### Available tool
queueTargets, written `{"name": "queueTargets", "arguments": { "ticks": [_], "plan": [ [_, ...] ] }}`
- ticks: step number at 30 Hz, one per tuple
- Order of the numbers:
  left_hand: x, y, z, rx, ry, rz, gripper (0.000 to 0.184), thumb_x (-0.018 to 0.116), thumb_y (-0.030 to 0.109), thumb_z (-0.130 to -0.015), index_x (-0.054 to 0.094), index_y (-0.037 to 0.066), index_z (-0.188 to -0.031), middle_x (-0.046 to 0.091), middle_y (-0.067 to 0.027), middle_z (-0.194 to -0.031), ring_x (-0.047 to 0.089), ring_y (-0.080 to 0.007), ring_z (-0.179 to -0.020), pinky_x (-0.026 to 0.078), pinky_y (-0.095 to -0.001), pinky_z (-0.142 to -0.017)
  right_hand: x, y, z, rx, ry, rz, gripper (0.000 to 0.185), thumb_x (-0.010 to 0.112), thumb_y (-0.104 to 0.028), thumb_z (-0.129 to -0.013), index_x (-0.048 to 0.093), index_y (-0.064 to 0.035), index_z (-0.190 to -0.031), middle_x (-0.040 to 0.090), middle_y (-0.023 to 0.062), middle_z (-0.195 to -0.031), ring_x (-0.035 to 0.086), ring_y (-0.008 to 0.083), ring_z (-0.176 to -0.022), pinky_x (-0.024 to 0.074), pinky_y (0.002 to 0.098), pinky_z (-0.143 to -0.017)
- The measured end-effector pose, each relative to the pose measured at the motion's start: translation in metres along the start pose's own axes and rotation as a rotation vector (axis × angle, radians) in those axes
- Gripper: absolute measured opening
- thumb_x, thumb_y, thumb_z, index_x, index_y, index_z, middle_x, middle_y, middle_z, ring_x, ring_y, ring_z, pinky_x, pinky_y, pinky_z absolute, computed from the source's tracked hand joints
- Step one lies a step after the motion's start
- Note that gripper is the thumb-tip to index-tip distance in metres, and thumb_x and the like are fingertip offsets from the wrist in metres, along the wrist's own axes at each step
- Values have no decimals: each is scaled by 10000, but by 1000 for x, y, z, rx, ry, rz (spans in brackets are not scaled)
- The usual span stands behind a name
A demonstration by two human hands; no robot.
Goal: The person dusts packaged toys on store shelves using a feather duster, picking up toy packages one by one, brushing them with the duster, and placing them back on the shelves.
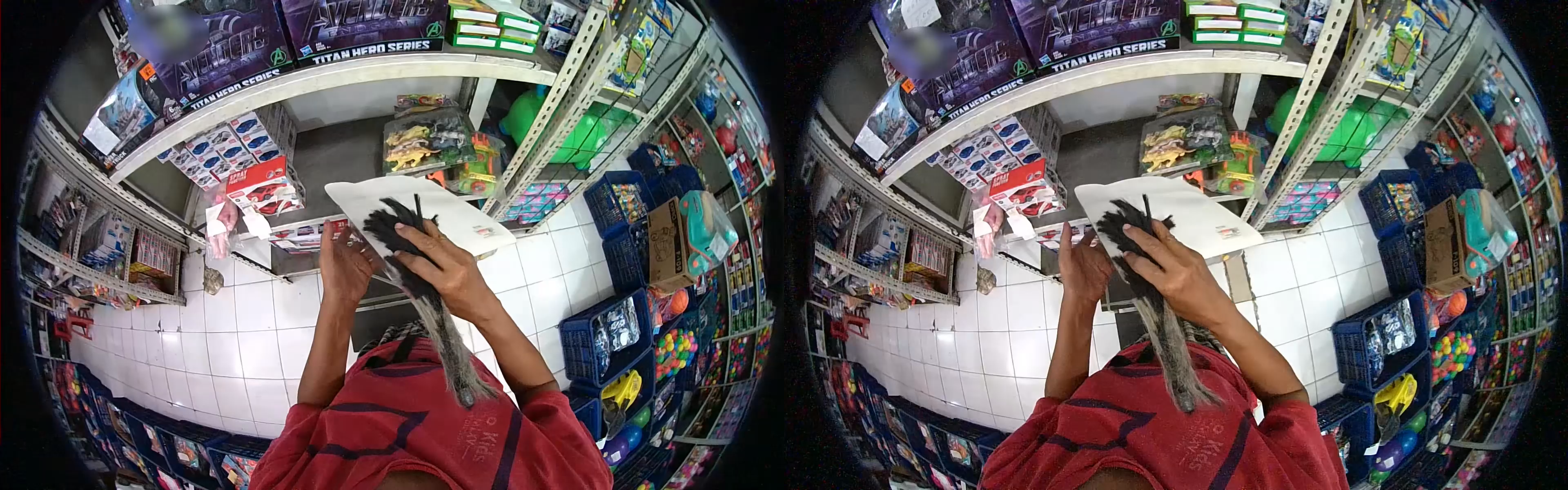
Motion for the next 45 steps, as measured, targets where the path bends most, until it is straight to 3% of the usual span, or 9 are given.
{"name": "queueTargets", "arguments": {
  "ticks": [7,12,15,18,22,23,26,39,45],
  "plan": [
    [-31,-4,-19,10,166,-165,384,606,234,-762,465,45,-1065,559,-102,-935,561,-215,-840,447,-323,-748,18,-11,5,-61,-166,-147,285,538,-15,-665,545,-44,-948,439,111,-1207,427,332,-1102,441,377,-836],
    [-17,-5,-15,-1,275,-175,309,466,188,-778,479,4,-1026,567,-111,-893,566,-234,-798,455,-350,-721,8,-10,14,3,-232,-586,314,621,-100,-674,519,-78,-970,593,85,-938,589,267,-834,482,330,-732],
    [-22,-2,-16,6,242,-101,334,449,201,-783,471,-5,-1046,565,-122,-912,565,-239,-822,459,-360,-723,2,21,27,157,-75,-160,314,714,-219,-648,561,-50,-863,616,64,-783,611,217,-638,491,295,-564],
    [-25,-4,-16,53,269,-160,360,447,246,-789,480,-8,-1042,566,-112,-905,564,-235,-805,460,-340,-719,-15,40,23,513,109,-116,283,713,-221,-652,574,-44,-824,602,88,-728,604,189,-615,480,285,-547],
    [-22,-3,-13,138,485,-478,478,457,363,-808,465,-18,-1098,537,-121,-1015,537,-221,-879,430,-306,-775,-5,9,10,501,-249,-276,316,666,-284,-705,567,-10,-826,594,89,-769,596,196,-691,446,289,-610],
    [-13,-3,-10,154,508,-533,528,453,404,-808,448,-19,-1125,516,-126,-1054,517,-218,-916,417,-303,-793,9,11,16,228,-236,-316,368,640,-339,-717,563,0,-837,578,101,-834,580,208,-723,434,277,-627],
    [-11,-4,-6,182,576,-795,716,418,554,-800,371,-21,-1225,419,-147,-1196,424,-210,-1068,365,-300,-865,12,20,8,451,-110,-457,363,665,-304,-695,547,3,-850,562,95,-844,559,215,-713,443,264,-643],
    [-26,-17,-13,211,107,-605,501,559,343,-809,432,-13,-1138,547,-79,-993,524,-121,-832,450,-250,-671,14,46,-35,490,-55,-312,371,648,-296,-724,499,20,-849,521,140,-803,485,276,-763,392,329,-722],
    [-16,-17,-8,232,11,-562,421,592,228,-799,454,1,-1125,543,-68,-1028,523,-139,-879,426,-275,-755,13,58,-51,412,136,-231,381,614,-350,-738,530,3,-855,546,150,-837,525,274,-803,414,329,-712]
  ]
}}
Point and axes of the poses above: each hand's wrist, its own z-axis away from the middle knuckle, its own x-axis out of the palm, y = z × x, the point moved 4 cm from there along -z, towards the middle knuckle
